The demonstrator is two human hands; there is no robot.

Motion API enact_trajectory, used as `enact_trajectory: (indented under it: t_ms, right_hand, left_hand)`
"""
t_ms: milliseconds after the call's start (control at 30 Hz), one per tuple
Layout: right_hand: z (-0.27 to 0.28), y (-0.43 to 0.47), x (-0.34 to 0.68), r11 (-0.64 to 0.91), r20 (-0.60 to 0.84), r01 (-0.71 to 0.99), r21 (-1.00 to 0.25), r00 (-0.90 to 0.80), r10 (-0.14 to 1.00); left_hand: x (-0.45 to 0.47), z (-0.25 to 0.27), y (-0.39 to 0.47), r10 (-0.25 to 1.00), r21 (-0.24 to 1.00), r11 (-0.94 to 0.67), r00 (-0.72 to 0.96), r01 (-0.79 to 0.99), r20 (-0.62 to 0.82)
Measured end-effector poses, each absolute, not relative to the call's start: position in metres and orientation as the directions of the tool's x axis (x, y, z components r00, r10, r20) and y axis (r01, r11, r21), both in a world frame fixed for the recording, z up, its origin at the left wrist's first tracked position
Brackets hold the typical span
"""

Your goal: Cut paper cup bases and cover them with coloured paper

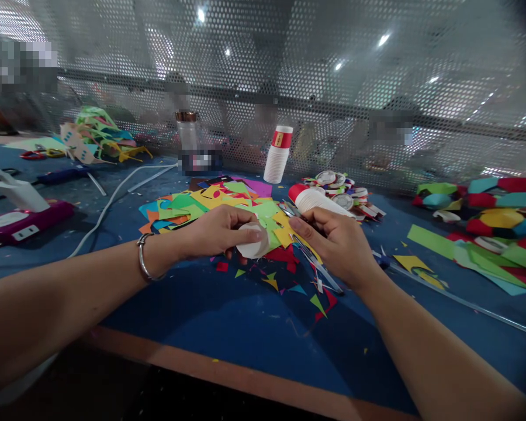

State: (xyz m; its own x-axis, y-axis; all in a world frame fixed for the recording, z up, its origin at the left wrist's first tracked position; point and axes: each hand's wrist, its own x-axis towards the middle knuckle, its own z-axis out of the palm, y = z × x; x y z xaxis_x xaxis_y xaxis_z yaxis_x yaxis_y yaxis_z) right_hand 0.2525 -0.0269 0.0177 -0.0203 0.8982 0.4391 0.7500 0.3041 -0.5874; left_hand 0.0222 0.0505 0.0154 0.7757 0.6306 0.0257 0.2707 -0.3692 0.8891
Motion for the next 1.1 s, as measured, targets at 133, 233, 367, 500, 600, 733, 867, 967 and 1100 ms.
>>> enact_trajectory:
  t_ms: [133, 233, 367, 500, 600, 733, 867, 967, 1100]
  right_hand:
    - [0.0183, -0.0275, 0.2530, 0.309, 0.449, 0.740, -0.598, -0.011, 0.893]
    - [0.0186, -0.0276, 0.2536, 0.306, 0.451, 0.741, -0.598, -0.004, 0.892]
    - [0.0177, -0.0271, 0.2535, 0.298, 0.442, 0.748, -0.593, -0.008, 0.897]
    - [0.0165, -0.0272, 0.2533, 0.299, 0.435, 0.746, -0.596, -0.013, 0.901]
    - [0.0160, -0.0277, 0.2537, 0.302, 0.438, 0.737, -0.604, -0.010, 0.899]
    - [0.0157, -0.0283, 0.2539, 0.308, 0.440, 0.737, -0.601, -0.016, 0.898]
    - [0.0157, -0.0277, 0.2530, 0.313, 0.437, 0.735, -0.602, -0.025, 0.899]
    - [0.0157, -0.0269, 0.2523, 0.313, 0.430, 0.730, -0.608, -0.028, 0.902]
    - [0.0155, -0.0257, 0.2524, 0.320, 0.433, 0.728, -0.607, -0.035, 0.901]
  left_hand:
    - [0.0233, 0.0134, 0.0507, 0.625, 0.896, -0.356, 0.780, 0.264, 0.019]
    - [0.0241, 0.0110, 0.0507, 0.619, 0.894, -0.363, 0.785, 0.262, 0.021]
    - [0.0248, 0.0094, 0.0517, 0.621, 0.891, -0.363, 0.784, 0.271, 0.015]
    - [0.0244, 0.0089, 0.0533, 0.614, 0.898, -0.358, 0.789, 0.257, 0.019]
    - [0.0236, 0.0080, 0.0544, 0.618, 0.896, -0.354, 0.786, 0.266, 0.011]
    - [0.0231, 0.0069, 0.0555, 0.647, 0.895, -0.338, 0.762, 0.293, -0.005]
    - [0.0229, 0.0081, 0.0564, 0.656, 0.890, -0.330, 0.754, 0.313, -0.022]
    - [0.0220, 0.0094, 0.0572, 0.645, 0.891, -0.337, 0.764, 0.305, -0.018]
    - [0.0200, 0.0080, 0.0590, 0.641, 0.892, -0.345, 0.767, 0.292, -0.003]
